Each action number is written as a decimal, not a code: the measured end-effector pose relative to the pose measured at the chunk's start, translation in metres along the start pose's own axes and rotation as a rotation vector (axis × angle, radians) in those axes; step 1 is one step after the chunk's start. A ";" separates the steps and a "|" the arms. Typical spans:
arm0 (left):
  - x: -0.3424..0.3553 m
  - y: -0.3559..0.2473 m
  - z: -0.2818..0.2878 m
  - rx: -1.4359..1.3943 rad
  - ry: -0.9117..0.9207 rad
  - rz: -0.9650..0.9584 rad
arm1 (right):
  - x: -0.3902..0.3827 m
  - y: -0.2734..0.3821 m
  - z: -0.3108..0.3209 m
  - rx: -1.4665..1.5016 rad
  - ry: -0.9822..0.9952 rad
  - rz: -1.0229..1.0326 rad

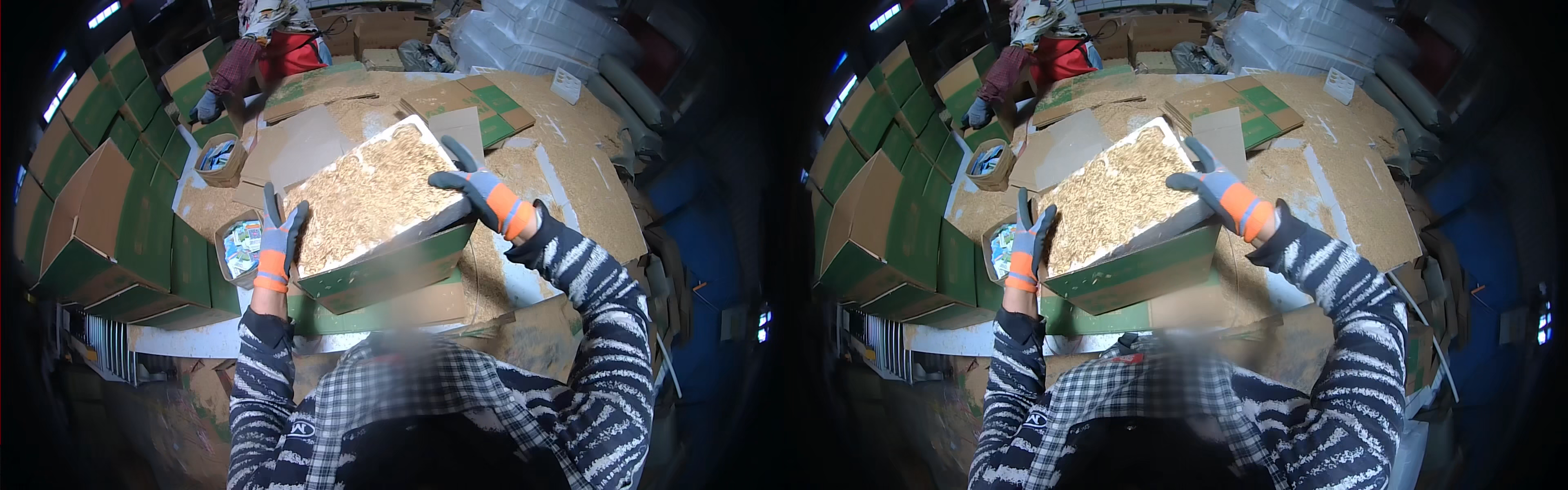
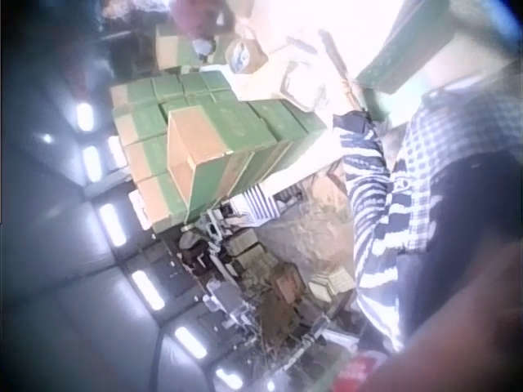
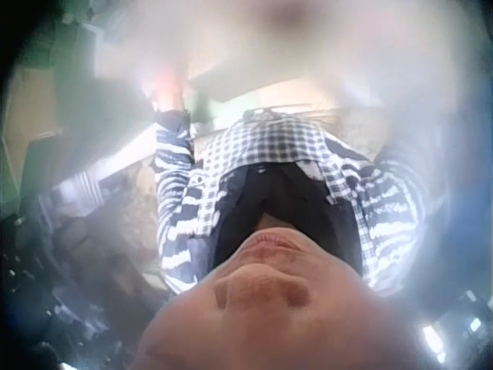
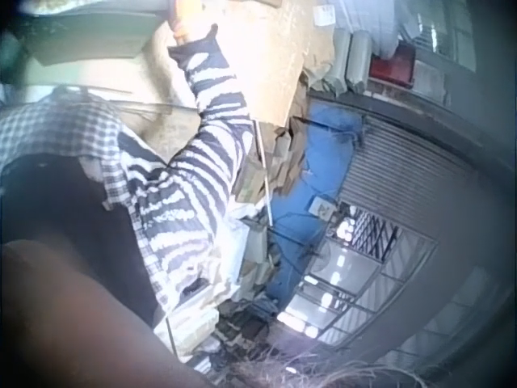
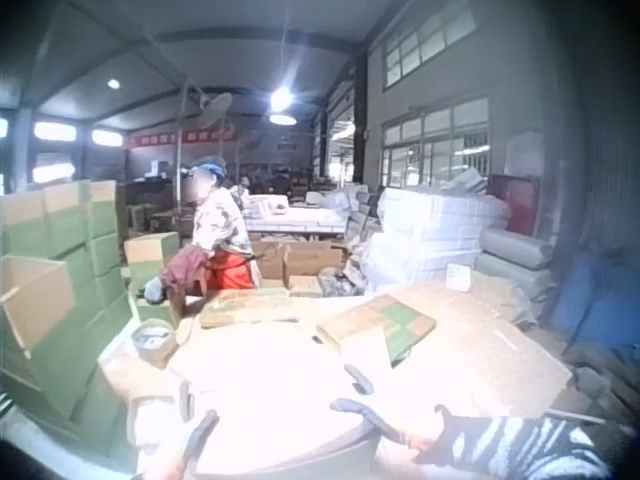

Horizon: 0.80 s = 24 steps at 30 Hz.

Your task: The person packs materials by placing a cardboard sheet into a box, adding a tray filled with small items, and then stacking the completed box on top of others.

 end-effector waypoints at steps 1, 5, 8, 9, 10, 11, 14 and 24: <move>-0.006 -0.009 0.010 0.356 -0.052 -0.111 | 0.003 -0.001 -0.005 -0.124 0.023 0.004; -0.023 -0.040 -0.008 1.339 0.207 -0.361 | 0.017 -0.021 -0.005 -0.563 0.264 -0.267; -0.026 -0.039 -0.044 1.472 0.545 -0.193 | 0.027 -0.064 -0.003 -1.561 0.695 0.032; -0.028 -0.034 -0.045 1.506 0.596 -0.145 | 0.026 -0.064 -0.012 -1.569 0.725 -0.004; -0.028 -0.027 -0.045 1.549 0.592 -0.194 | 0.026 -0.063 -0.018 -1.580 0.749 -0.041; -0.031 -0.023 -0.048 1.618 0.574 -0.276 | 0.020 -0.052 -0.024 -1.602 0.743 -0.086; -0.028 -0.021 -0.045 1.647 0.637 -0.157 | 0.033 -0.078 -0.034 -1.589 0.643 0.064; -0.031 -0.039 0.002 0.426 -0.218 -0.375 | 0.098 -0.139 0.159 -1.156 -0.716 0.061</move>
Point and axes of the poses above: each hand's wrist, its own x-axis towards the middle knuckle, its own z-axis out of the back of the hand, y = z × x, the point moved 4 cm from there along x, towards the middle knuckle, and after that the axes turned 4 degrees about y, right-handed, at the moved point
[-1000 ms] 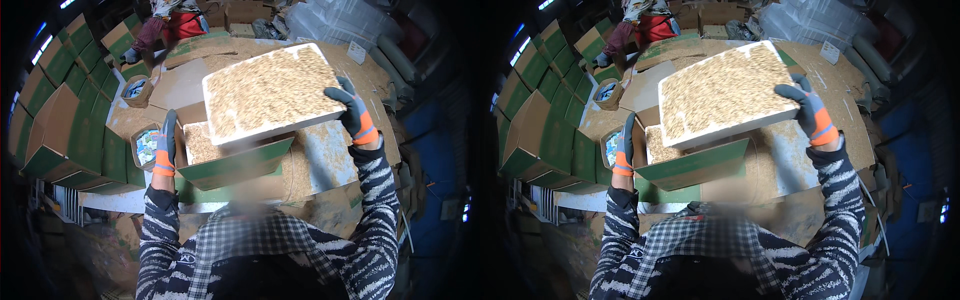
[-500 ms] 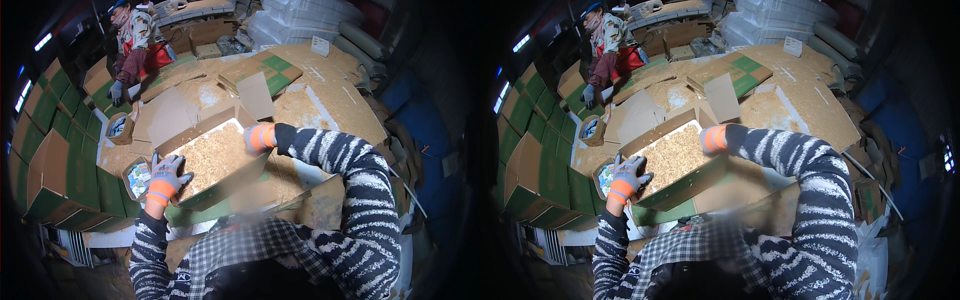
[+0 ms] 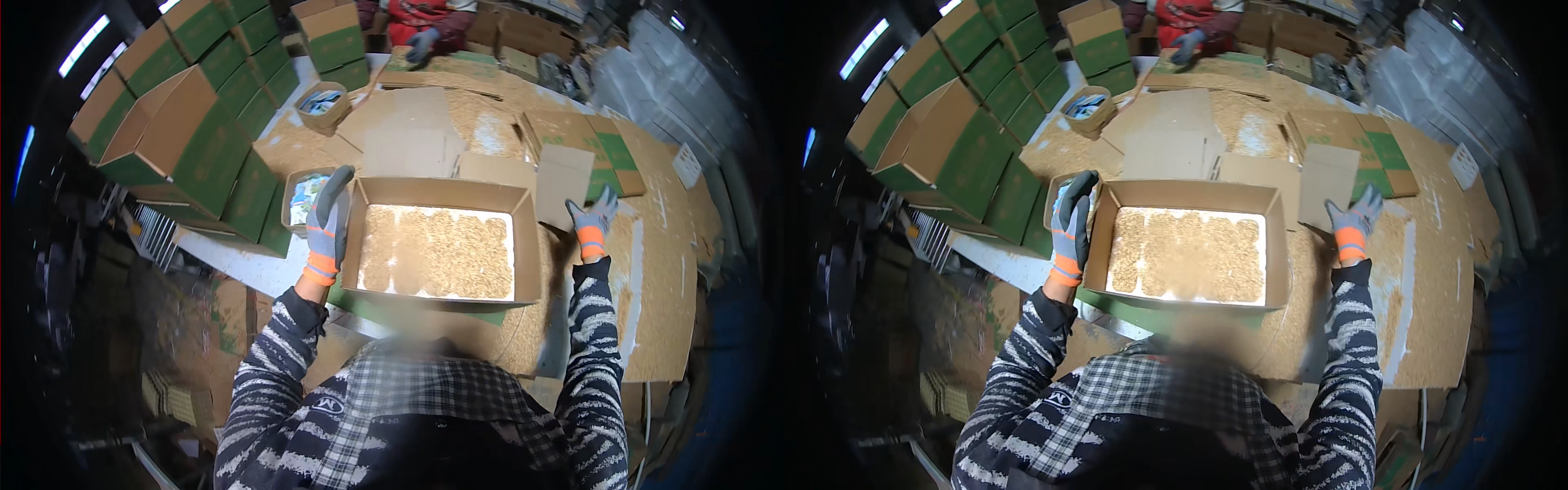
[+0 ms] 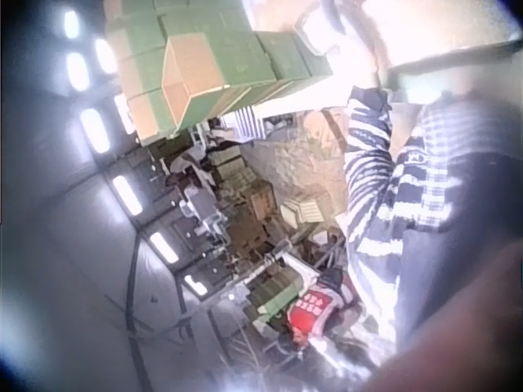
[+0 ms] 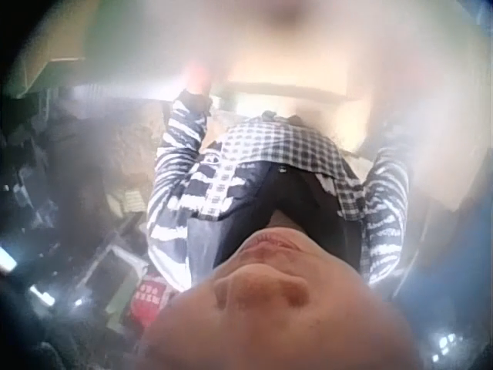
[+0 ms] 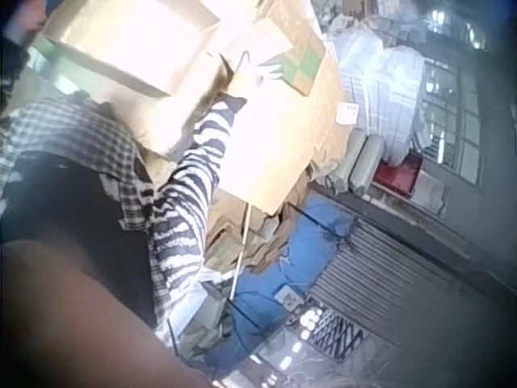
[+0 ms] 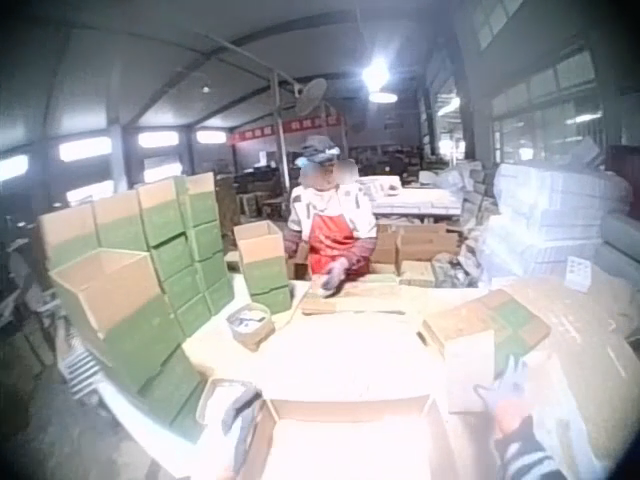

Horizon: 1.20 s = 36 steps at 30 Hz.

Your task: The person packs materials by placing a cardboard sheet into a box, adding a tray filled with small items, and then stacking the completed box on top of others.

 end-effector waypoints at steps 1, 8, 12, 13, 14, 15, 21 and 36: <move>-0.010 0.026 0.017 -0.040 -0.171 0.109 | -0.001 -0.019 -0.035 -0.185 0.063 -0.183; 0.007 0.202 0.083 0.472 -0.171 0.402 | -0.015 -0.109 -0.130 0.550 0.006 -0.287; 0.014 0.239 0.071 1.090 0.249 0.535 | -0.022 -0.052 -0.060 0.981 -0.052 -0.237; 0.025 0.230 0.055 1.188 0.429 0.551 | -0.026 -0.062 -0.034 0.937 -0.136 -0.200; 0.024 0.239 0.065 1.098 0.351 0.587 | -0.026 -0.053 -0.010 0.873 -0.130 -0.139; 0.024 0.248 0.071 1.093 0.350 0.594 | -0.027 -0.045 0.014 0.805 -0.120 -0.082; 0.028 0.226 0.106 1.056 0.016 0.386 | -0.067 -0.020 0.120 0.727 -0.316 -0.082; -0.003 -0.019 0.041 0.524 -0.021 -0.284 | -0.149 0.192 0.087 0.092 0.844 1.267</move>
Point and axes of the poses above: each hand's wrist, its own x-axis towards the middle knuckle, its own z-axis out of the back of the hand, y = z × x, the point moved 4 cm from there along x, towards the middle knuckle, and after that the axes turned 4 degrees about y, right-handed, at the moved point
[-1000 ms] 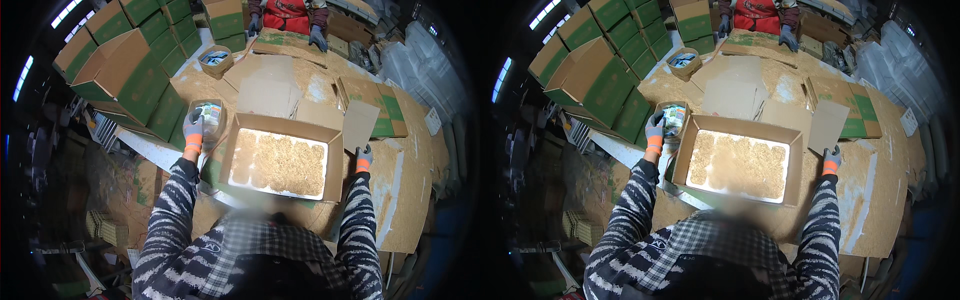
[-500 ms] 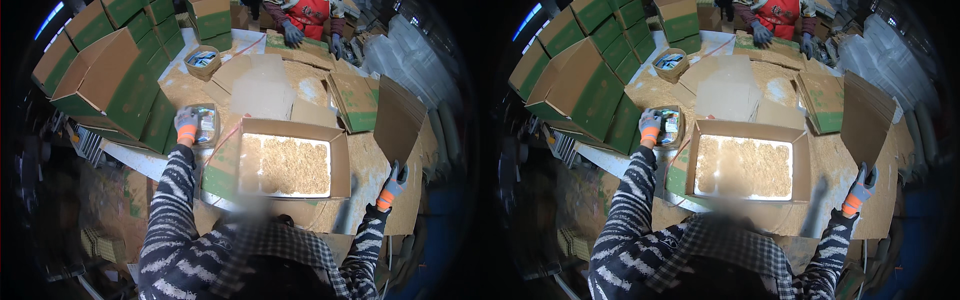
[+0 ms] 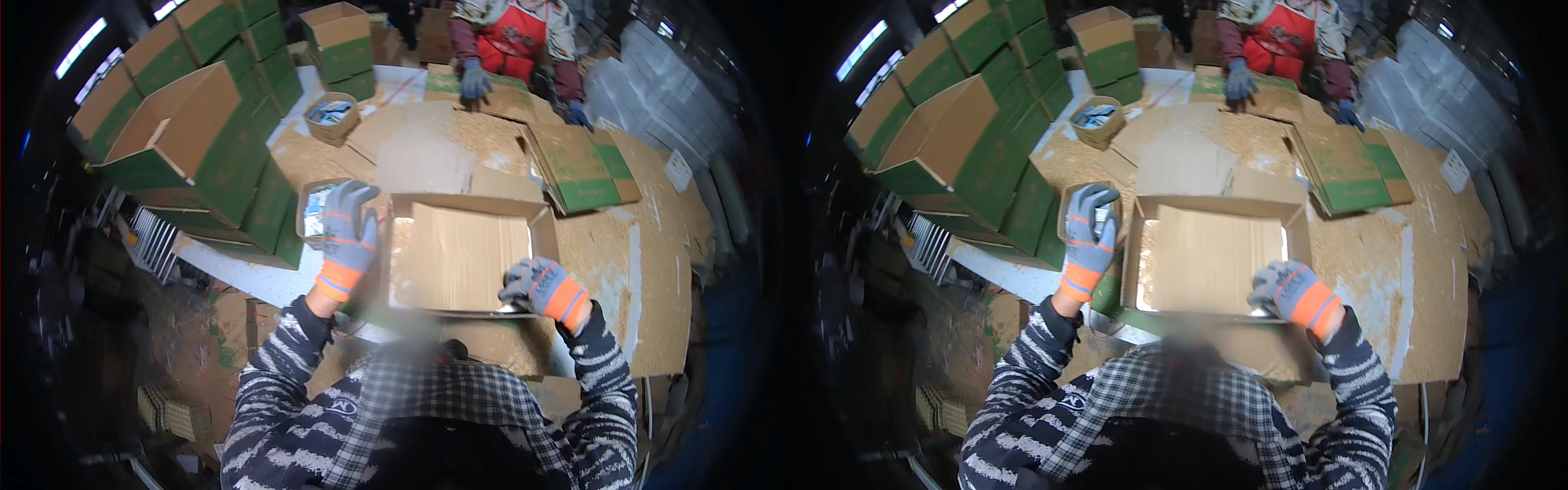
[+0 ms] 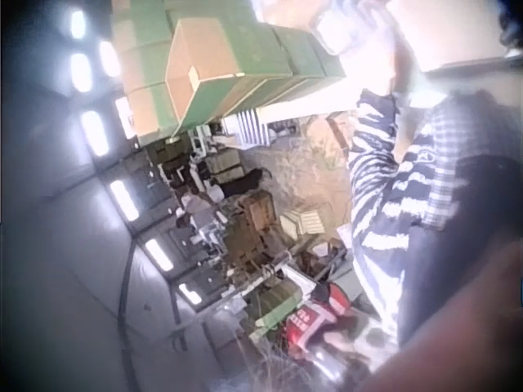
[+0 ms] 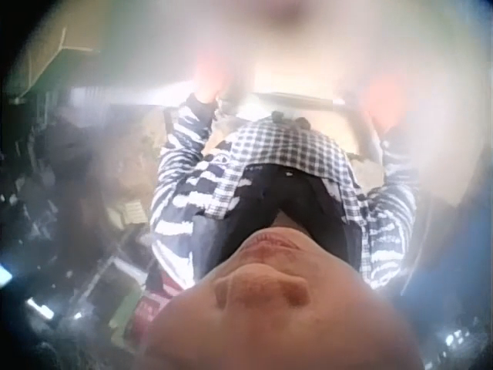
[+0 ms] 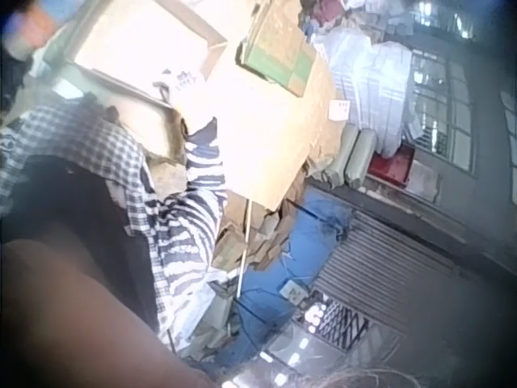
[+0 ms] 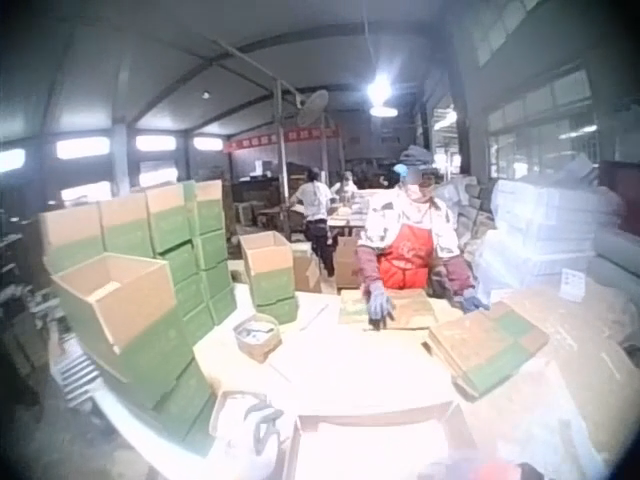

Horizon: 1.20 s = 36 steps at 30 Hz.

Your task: The person packs materials by placing a cardboard sheet into a box, adding a tray filled with small items, and then stacking the completed box on top of others.

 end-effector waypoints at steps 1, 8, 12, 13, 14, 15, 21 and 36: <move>0.008 -0.023 0.006 0.009 -0.062 -0.063 | -0.006 0.002 -0.008 0.077 0.057 0.040; -0.030 -0.071 -0.016 0.134 0.855 -0.098 | -0.024 -0.007 0.027 0.842 -0.140 -0.129; -0.057 0.015 0.001 -0.619 0.338 0.335 | -0.086 -0.061 0.015 0.688 -0.987 -0.373; -0.071 0.026 -0.010 -0.778 0.335 0.483 | -0.085 -0.068 0.001 0.747 -0.821 -0.363; -0.089 0.037 -0.018 -0.934 0.297 0.640 | -0.080 -0.073 -0.011 0.797 -0.645 -0.349; -0.099 0.034 -0.038 -0.680 0.492 0.681 | -0.067 -0.058 -0.015 0.796 -0.637 -0.275; -0.082 -0.014 -0.054 -0.351 0.768 0.996 | -0.033 -0.100 -0.110 0.710 -0.985 -0.367; 0.011 0.030 0.051 -1.302 0.084 0.758 | 0.019 -0.032 -0.080 1.895 -1.189 -0.131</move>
Point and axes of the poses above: each hand's wrist, its own x-axis towards the middle knuckle, its own z-axis out of the back of the hand, y = z × x, the point moved 4 cm from there along x, towards the middle knuckle, and after that the axes turned 4 degrees about y, right-handed, at the moved point
